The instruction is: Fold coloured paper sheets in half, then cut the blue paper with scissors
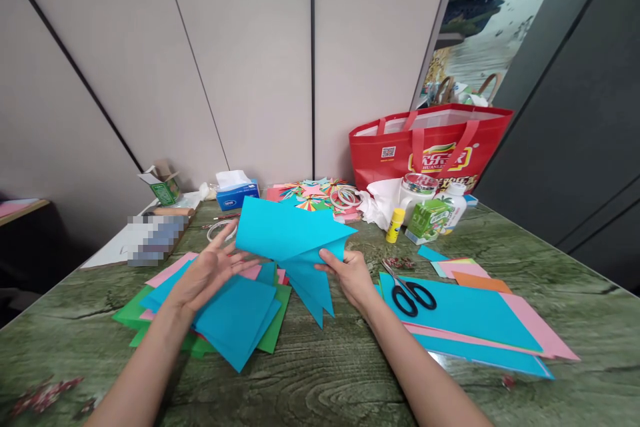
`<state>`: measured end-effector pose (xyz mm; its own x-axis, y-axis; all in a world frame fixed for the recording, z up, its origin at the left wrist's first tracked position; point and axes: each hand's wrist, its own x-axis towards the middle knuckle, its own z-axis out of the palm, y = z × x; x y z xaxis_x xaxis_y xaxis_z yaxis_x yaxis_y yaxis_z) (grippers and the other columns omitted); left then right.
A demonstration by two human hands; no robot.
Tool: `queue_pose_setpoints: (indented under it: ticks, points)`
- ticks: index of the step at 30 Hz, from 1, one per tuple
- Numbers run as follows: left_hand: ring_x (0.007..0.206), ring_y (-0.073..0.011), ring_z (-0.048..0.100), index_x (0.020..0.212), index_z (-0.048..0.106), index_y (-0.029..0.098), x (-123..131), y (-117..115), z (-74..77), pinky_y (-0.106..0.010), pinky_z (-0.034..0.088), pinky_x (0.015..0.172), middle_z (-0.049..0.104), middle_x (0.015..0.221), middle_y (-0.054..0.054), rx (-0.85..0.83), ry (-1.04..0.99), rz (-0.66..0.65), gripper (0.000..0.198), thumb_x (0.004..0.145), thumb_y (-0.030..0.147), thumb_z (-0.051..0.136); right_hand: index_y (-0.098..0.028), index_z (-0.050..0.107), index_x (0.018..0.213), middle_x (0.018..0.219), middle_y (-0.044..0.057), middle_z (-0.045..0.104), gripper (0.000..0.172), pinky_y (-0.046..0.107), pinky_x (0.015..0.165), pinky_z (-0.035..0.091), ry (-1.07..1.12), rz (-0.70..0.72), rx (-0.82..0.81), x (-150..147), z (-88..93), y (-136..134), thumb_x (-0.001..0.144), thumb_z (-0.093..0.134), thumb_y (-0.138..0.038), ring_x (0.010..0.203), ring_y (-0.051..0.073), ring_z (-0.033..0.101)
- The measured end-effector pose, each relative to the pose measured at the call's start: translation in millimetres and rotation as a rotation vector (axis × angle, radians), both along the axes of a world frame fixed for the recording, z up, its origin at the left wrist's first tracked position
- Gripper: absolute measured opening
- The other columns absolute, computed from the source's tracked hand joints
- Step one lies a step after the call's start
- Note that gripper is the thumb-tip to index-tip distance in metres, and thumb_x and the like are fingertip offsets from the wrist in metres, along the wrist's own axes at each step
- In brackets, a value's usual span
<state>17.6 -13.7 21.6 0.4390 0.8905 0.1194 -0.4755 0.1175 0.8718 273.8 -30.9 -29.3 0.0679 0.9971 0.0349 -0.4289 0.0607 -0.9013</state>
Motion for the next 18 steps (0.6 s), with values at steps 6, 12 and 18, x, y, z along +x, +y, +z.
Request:
queue_pose_setpoints:
  ticks: [6,12,18]
  points:
    - [0.086,-0.0272,0.064,0.092,0.067,0.012,5.6,2.0,-12.9,-0.047,0.046,0.087,0.07,0.088,-0.011,-0.086,0.235,0.13,0.034,0.064,0.03,0.073,-0.017,0.067,0.051,0.058,-0.003,0.064,0.021,0.036,0.067,0.055,-0.073,0.039,0.0,-2.4,-1.0,-1.7,0.053,0.078,-0.035,0.054,0.013,0.056]
    - [0.068,-0.0176,0.063,0.064,0.066,0.01,12.6,1.8,-11.5,-0.035,0.051,0.077,0.067,0.065,-0.004,-0.124,0.247,0.317,0.027,0.055,0.032,0.078,-0.017,0.07,0.059,0.067,0.0,0.069,0.023,0.035,0.068,0.055,0.021,0.018,-0.045,-3.5,-3.2,0.2,0.053,0.078,-0.037,0.06,0.015,0.06]
    - [0.054,-0.0105,0.058,0.058,0.056,0.013,16.1,3.3,-13.5,-0.022,0.05,0.058,0.062,0.055,0.001,-0.021,0.186,0.464,0.026,0.053,0.026,0.079,-0.015,0.069,0.068,0.074,0.004,0.071,0.027,0.034,0.067,0.053,0.02,-0.024,-0.074,-1.2,-5.4,2.2,0.051,0.08,-0.035,0.066,0.019,0.063]
